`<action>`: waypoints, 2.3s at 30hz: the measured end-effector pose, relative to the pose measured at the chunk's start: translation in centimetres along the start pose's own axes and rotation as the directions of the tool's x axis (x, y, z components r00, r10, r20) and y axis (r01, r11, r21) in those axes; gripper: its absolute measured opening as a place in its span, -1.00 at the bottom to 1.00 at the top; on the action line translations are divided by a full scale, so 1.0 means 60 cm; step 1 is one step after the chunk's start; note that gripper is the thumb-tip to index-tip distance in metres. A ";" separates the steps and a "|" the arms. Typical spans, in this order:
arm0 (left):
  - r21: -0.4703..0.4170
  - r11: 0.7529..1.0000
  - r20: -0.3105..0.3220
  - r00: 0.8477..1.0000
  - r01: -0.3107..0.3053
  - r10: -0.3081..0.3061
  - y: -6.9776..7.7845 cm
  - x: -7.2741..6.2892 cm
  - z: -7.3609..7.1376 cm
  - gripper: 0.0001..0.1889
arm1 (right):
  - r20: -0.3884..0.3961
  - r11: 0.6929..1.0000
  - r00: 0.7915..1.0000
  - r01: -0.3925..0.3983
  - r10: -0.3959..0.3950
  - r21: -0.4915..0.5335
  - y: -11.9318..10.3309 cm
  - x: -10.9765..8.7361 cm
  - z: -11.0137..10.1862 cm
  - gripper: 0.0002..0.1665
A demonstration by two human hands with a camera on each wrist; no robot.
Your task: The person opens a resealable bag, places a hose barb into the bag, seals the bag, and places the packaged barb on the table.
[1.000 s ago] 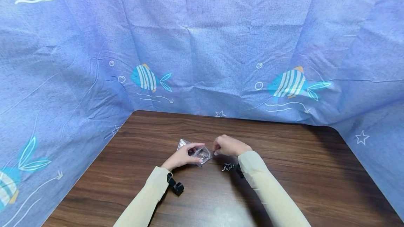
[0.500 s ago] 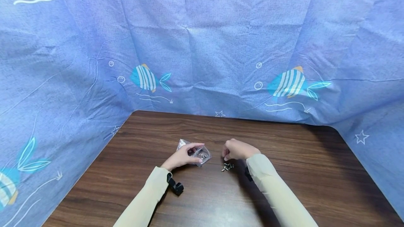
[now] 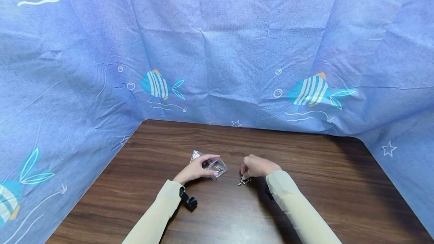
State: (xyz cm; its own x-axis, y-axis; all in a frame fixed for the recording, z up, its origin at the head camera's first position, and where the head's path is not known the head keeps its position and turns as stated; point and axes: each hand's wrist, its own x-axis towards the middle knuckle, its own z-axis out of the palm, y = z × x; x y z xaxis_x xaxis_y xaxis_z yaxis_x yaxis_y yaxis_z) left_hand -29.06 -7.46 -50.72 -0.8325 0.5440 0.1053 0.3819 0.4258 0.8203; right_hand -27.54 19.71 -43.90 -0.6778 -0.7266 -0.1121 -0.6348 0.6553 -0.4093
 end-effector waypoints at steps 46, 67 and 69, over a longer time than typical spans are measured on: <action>-0.003 1.000 0.007 1.000 -0.002 0.002 0.002 -0.001 -0.001 -0.34 | -0.064 0.990 0.993 0.091 -0.099 -0.110 -0.005 0.022 -0.009 -0.84; 0.010 1.000 0.001 1.000 -0.010 0.010 0.003 0.000 -0.001 -0.35 | -0.204 0.982 0.968 0.118 -0.146 -0.145 -0.031 0.066 -0.013 -0.94; 0.004 1.000 -0.001 1.000 -0.009 0.009 0.003 0.000 -0.001 -0.36 | -0.217 0.978 0.962 0.134 -0.168 -0.161 -0.032 0.070 -0.012 -0.94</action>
State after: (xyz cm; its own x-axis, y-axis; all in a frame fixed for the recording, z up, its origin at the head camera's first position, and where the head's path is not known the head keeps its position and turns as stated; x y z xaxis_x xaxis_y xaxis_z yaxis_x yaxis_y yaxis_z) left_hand -29.00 -7.43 -50.53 -0.8294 0.5470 0.1133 0.3912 0.4241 0.8168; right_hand -29.42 15.52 -42.95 -0.6259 -0.7638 0.1575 -0.7714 0.5766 -0.2691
